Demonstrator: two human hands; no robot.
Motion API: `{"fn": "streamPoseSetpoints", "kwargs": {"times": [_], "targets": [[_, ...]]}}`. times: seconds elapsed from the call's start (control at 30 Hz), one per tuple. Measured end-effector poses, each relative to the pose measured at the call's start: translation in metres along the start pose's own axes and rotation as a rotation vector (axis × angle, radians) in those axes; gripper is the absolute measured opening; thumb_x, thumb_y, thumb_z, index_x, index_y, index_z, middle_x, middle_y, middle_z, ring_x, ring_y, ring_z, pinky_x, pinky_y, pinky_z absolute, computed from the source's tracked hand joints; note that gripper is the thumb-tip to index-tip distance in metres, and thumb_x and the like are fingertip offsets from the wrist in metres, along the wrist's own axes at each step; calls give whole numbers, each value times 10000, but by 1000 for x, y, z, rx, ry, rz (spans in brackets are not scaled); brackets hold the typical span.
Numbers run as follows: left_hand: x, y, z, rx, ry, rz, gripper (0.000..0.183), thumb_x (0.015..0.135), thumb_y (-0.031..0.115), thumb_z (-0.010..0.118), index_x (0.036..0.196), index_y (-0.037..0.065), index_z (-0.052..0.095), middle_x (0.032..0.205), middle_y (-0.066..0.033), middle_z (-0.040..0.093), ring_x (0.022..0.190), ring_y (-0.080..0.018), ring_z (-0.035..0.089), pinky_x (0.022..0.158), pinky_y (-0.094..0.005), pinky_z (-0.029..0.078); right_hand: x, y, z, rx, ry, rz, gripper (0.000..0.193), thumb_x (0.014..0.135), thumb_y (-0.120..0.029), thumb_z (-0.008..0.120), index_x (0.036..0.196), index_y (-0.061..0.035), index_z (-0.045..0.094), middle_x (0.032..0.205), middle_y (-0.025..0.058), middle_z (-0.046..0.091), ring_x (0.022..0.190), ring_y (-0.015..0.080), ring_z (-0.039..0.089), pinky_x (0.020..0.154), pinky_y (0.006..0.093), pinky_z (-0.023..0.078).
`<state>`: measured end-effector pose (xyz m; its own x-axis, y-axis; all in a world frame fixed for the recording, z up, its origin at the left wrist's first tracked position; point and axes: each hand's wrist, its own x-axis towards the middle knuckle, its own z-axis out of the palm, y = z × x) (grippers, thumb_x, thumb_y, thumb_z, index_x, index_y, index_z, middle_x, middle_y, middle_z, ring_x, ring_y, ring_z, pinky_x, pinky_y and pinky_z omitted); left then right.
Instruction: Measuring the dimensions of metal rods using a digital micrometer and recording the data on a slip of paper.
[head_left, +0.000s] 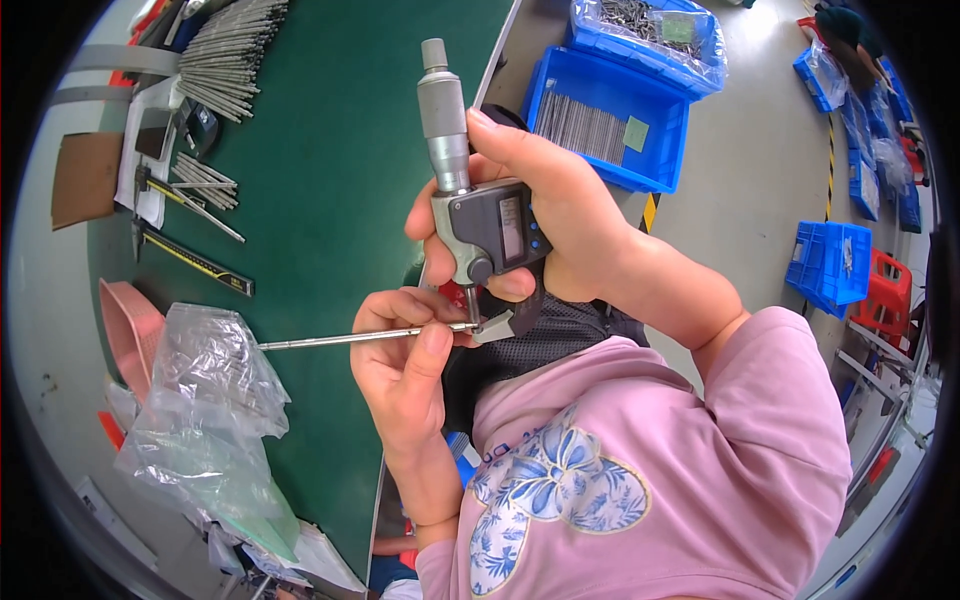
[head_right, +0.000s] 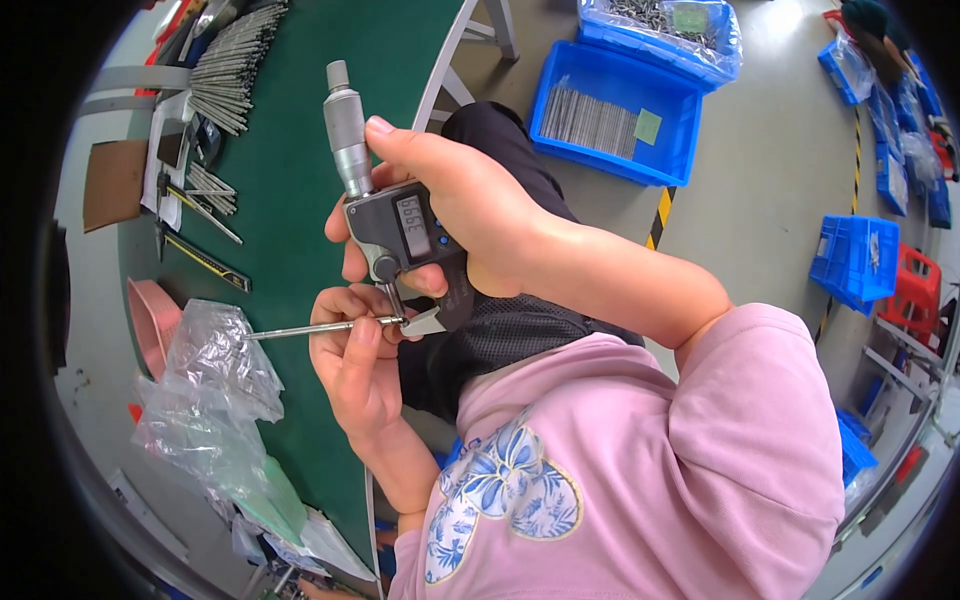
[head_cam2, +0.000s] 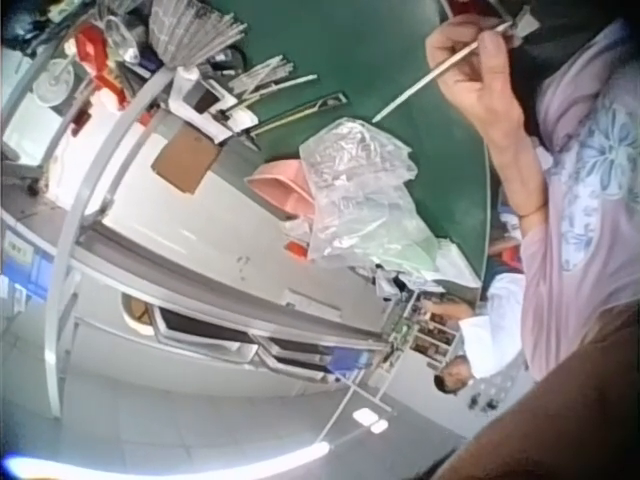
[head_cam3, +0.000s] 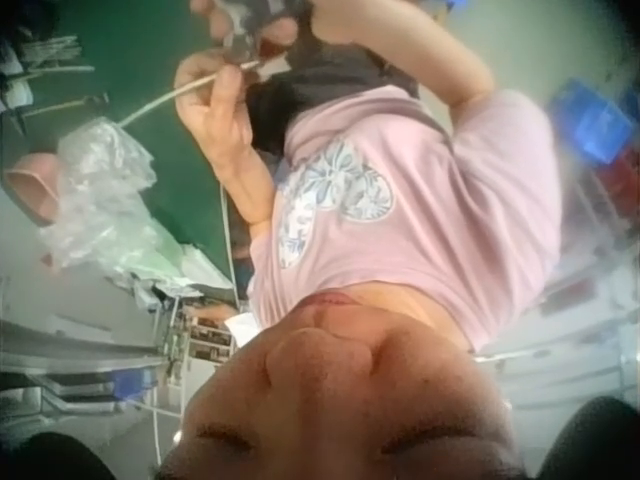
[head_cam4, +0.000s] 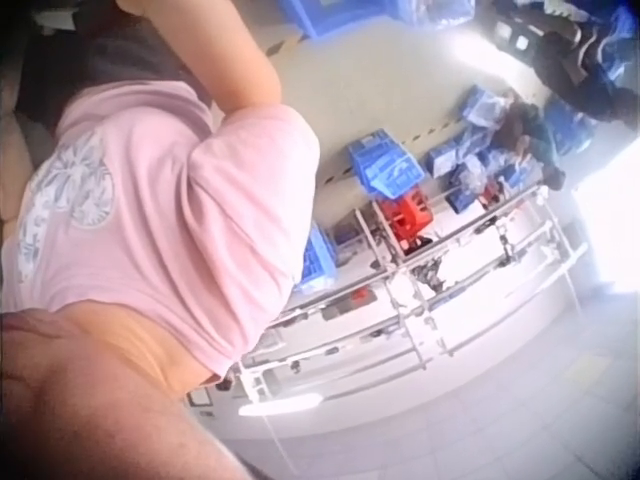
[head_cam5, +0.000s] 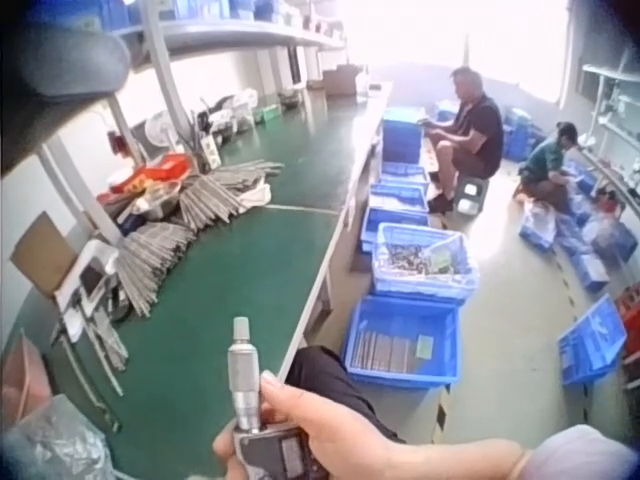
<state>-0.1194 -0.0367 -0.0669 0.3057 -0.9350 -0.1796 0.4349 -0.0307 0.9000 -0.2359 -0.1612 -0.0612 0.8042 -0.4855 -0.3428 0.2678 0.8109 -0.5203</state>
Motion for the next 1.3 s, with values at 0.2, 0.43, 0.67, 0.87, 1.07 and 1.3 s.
{"fn": "streamPoseSetpoints", "kwargs": {"times": [0.2,0.43,0.67,0.87,1.07,1.3], "targets": [[0,2,-1,-29,-48,-11,192,752,52,582,845,-11,426,827,-155,519,697,-177,554,623,-276,502,-1,0,2,74,23,53,530,814,-494,379,821,13,535,650,134,580,378,132,443,337,226,312],[0,2,0,-33,-47,-21,207,745,62,593,843,-9,425,825,-160,520,694,-180,554,632,-280,498,-2,-1,2,-23,58,33,542,757,-531,459,754,3,553,598,110,569,381,121,445,336,215,302],[0,-1,-1,1,-23,11,215,744,89,602,822,-10,428,793,-142,510,691,-164,531,627,-275,490,-3,-2,5,-51,62,31,558,801,-516,400,759,14,569,619,143,571,369,132,426,311,211,301],[1,-1,-5,19,-27,-5,208,746,86,603,813,-8,430,782,-134,508,682,-157,524,624,-273,483,-3,0,4,-81,12,-6,555,822,-508,371,798,13,561,648,155,580,379,141,441,312,212,304],[0,3,-6,-82,-61,-68,236,730,64,614,851,-1,423,814,-137,511,713,-178,545,656,-293,491,-2,0,4,85,25,23,539,851,-477,324,848,12,550,678,188,579,403,158,480,298,214,321],[4,3,-5,-103,-91,-51,231,719,41,602,868,10,428,823,-140,514,722,-188,550,661,-296,487,-1,-3,-1,50,-18,66,528,790,-499,414,810,15,535,646,138,582,393,142,472,325,222,320]]}}
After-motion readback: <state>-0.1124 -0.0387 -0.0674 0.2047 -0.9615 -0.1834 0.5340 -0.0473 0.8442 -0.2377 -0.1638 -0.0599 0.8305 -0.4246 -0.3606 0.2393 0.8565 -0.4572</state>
